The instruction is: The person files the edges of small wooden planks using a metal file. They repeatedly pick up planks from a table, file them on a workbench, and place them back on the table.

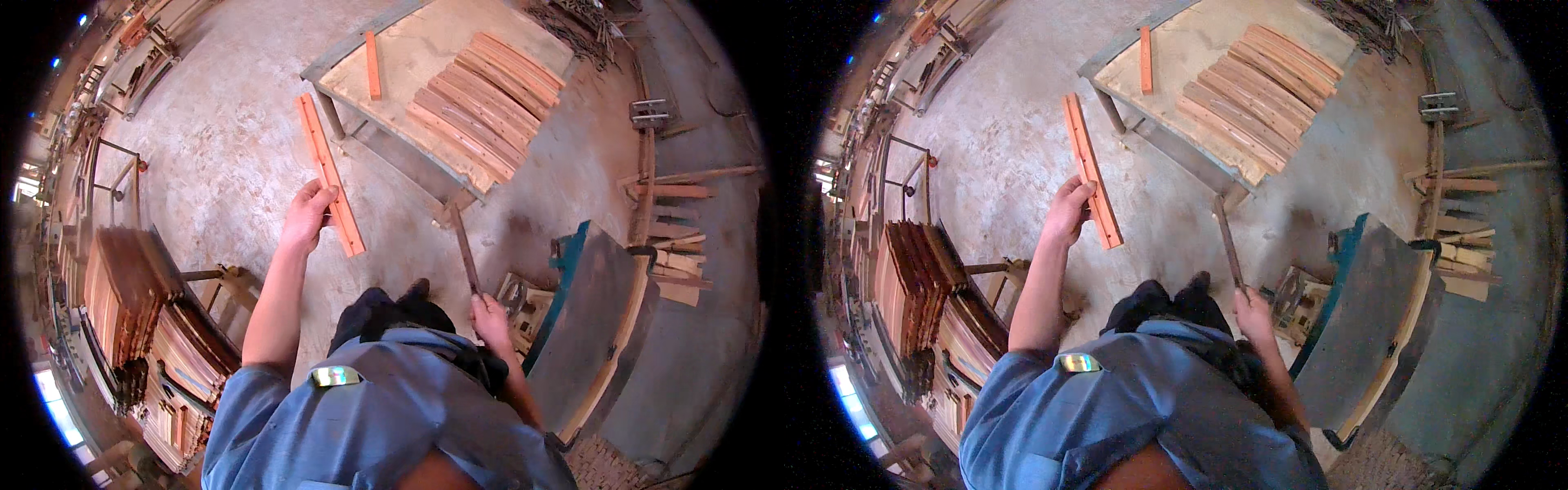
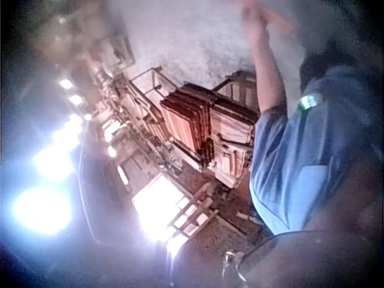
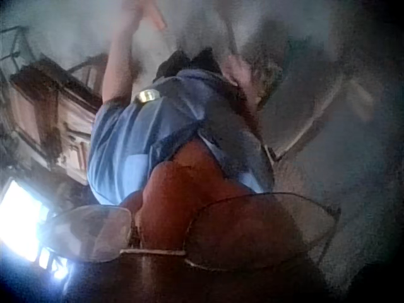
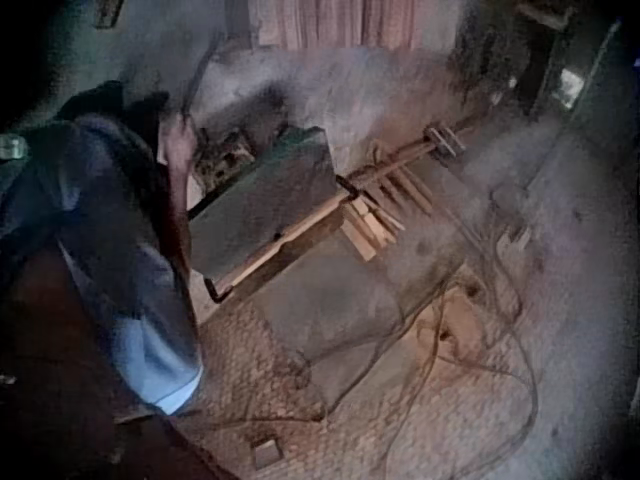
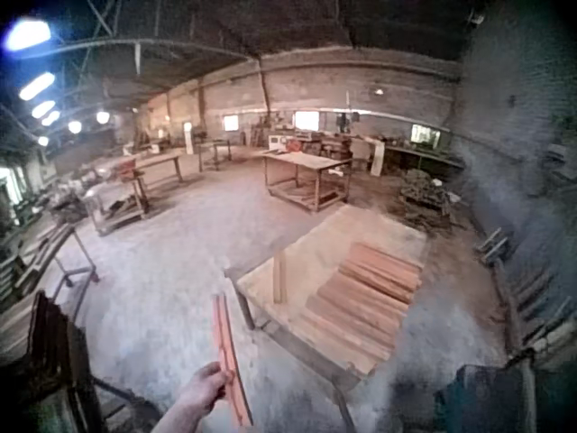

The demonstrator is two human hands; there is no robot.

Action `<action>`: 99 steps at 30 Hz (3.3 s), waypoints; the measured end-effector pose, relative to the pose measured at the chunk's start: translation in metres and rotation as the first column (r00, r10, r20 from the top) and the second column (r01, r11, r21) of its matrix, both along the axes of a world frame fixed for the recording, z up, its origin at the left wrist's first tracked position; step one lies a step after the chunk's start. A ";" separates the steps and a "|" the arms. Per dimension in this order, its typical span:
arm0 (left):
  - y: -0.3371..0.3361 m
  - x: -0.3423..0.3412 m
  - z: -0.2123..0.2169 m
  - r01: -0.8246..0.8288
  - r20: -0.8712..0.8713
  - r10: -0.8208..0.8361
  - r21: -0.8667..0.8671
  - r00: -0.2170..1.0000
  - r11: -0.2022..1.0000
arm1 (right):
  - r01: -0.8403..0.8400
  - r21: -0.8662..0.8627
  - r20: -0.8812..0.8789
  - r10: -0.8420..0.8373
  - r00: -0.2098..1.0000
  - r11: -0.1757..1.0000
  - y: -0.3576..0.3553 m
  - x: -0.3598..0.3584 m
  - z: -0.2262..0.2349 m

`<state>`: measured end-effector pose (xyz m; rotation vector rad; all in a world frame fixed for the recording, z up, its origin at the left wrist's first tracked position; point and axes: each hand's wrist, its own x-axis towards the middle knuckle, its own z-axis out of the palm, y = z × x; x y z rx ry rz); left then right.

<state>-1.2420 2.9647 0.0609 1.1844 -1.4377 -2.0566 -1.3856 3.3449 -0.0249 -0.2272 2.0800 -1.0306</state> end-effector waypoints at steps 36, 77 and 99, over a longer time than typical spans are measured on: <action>-0.317 -0.251 -0.153 0.427 0.688 0.097 -0.548 0.719 0.719 | 0.588 0.161 0.148 -0.608 0.780 0.793 -0.226 -0.077 0.074; -0.257 -0.239 -0.040 0.453 -0.235 -0.437 0.014 0.868 0.891 | 0.515 0.167 0.123 -0.536 0.835 0.841 -0.217 -0.065 0.077; 0.076 -0.166 0.032 0.627 -0.542 -0.515 0.027 0.664 0.779 | 0.890 -0.121 0.154 -0.878 0.454 0.439 0.084 0.187 0.048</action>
